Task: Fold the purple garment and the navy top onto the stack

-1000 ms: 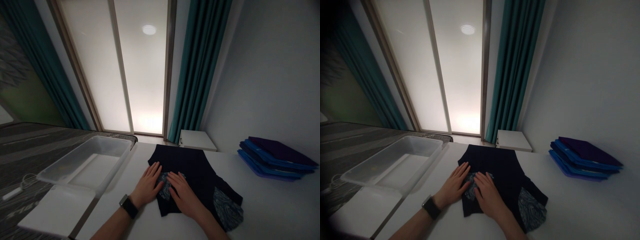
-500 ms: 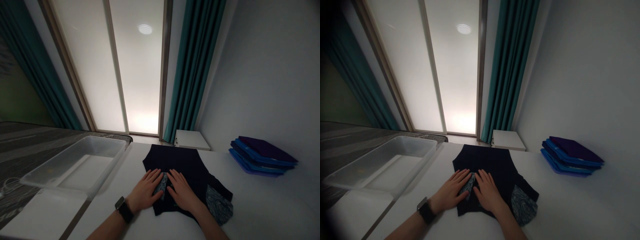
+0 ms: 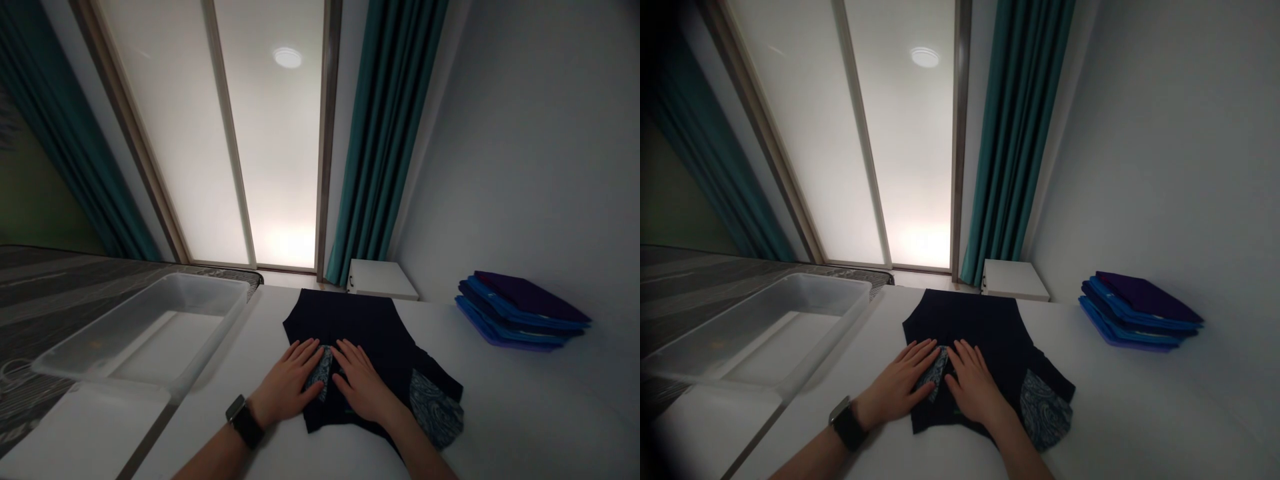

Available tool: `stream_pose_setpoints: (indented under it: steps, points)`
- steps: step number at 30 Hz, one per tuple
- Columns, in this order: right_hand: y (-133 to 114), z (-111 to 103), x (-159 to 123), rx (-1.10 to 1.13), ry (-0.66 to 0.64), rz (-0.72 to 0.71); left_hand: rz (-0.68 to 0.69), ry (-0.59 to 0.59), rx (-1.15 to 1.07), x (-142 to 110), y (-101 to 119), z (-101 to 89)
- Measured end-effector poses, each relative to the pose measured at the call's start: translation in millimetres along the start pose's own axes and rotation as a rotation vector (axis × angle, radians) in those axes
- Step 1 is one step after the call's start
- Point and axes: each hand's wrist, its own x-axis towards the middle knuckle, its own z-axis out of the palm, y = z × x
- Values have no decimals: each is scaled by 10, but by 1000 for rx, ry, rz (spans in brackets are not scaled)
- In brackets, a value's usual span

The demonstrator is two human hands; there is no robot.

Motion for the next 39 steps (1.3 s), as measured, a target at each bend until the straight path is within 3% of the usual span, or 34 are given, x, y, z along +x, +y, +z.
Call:
stream_pose_setpoints:
  steps: [8,14,21,26,33,39]
  points:
    - [67,-81,-71,24,68,-1,22,11,20,1,37,-90]
    - [411,-180,-301,-59,228,56,97,17,-6,224,384,-216]
    - [835,-197,-589,-202,374,69,192,19,-57,761,1030,-41]
    - [1078,-274,-779,-257,398,158,253,-29,2,1019,1339,31]
    - [1311,-305,-904,-254,440,272,229,-37,-23,1029,1558,213]
    - [1372,-457,-802,-272,369,315,196,1,-113,937,1555,323]
